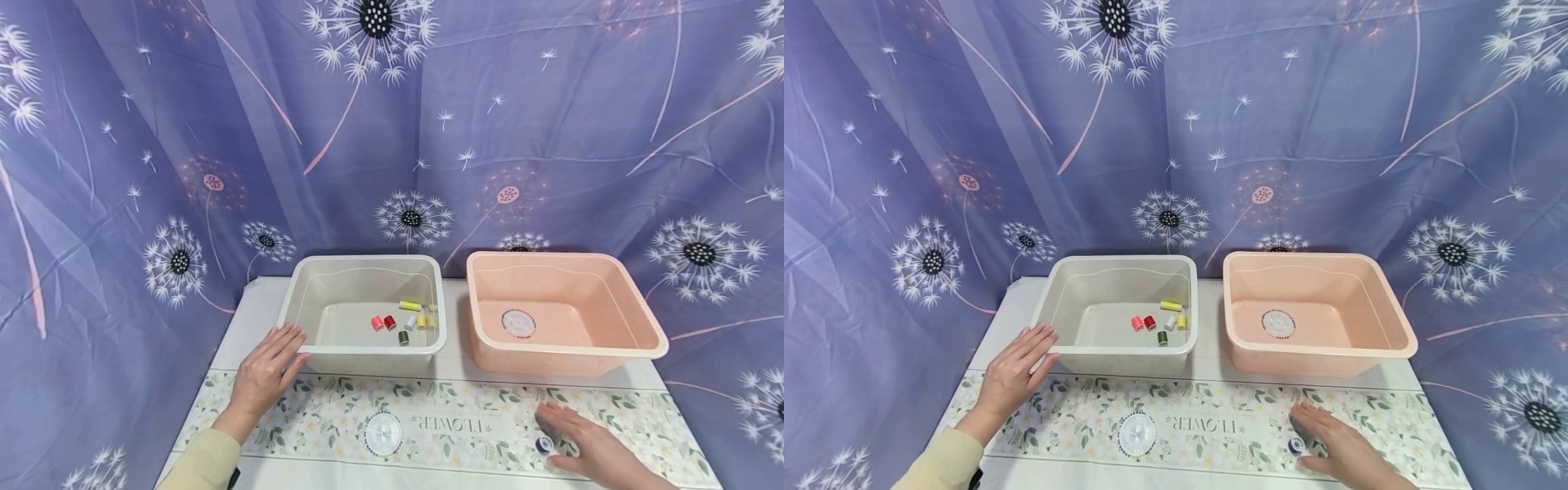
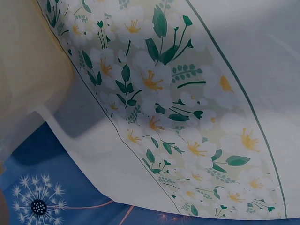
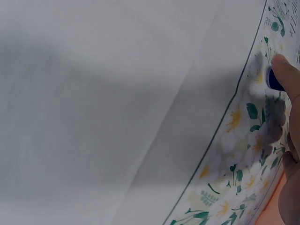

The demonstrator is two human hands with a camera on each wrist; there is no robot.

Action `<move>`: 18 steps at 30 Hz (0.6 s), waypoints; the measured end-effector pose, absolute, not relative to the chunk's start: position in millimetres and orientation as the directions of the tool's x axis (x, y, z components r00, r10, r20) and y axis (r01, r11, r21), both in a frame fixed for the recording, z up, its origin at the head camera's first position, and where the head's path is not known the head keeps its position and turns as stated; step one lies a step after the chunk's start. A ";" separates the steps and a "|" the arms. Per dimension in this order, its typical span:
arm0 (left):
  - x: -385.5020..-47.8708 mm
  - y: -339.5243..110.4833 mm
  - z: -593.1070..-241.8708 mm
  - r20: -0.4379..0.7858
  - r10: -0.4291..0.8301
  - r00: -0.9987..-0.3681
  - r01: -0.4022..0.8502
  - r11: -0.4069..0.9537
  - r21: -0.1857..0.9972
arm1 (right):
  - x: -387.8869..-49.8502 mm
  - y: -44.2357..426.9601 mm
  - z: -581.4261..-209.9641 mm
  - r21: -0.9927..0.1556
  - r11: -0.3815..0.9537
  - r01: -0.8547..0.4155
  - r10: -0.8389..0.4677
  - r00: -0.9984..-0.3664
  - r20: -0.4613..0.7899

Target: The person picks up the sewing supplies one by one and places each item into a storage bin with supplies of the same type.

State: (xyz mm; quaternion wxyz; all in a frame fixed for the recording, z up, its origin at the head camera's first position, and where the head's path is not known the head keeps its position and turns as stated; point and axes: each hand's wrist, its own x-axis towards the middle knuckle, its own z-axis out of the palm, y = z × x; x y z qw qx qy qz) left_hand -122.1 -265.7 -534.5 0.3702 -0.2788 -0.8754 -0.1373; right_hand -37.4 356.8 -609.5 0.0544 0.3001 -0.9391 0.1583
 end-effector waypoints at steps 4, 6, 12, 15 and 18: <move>-122.1 -264.9 -533.9 0.730 0.388 -0.563 0.592 0.806 0.028 | -36.3 353.8 -610.1 -0.260 0.778 -0.572 -0.546 -0.820 0.170; -122.2 -264.6 -533.7 0.731 0.389 -0.560 0.591 0.806 0.023 | -35.4 352.3 -610.3 -0.261 0.787 -0.559 -0.537 -0.829 0.155; -121.8 -264.6 -533.0 0.731 0.390 -0.560 0.591 0.807 0.023 | -34.2 348.5 -610.4 -0.295 0.795 -0.530 -0.521 -0.846 0.113; -121.3 -264.6 -532.8 0.730 0.391 -0.561 0.592 0.806 0.024 | -34.2 347.0 -610.7 -0.306 0.788 -0.534 -0.529 -0.842 0.106; -121.2 -264.6 -532.7 0.727 0.392 -0.564 0.589 0.808 0.022 | -33.7 345.1 -610.8 -0.315 0.782 -0.538 -0.533 -0.839 0.110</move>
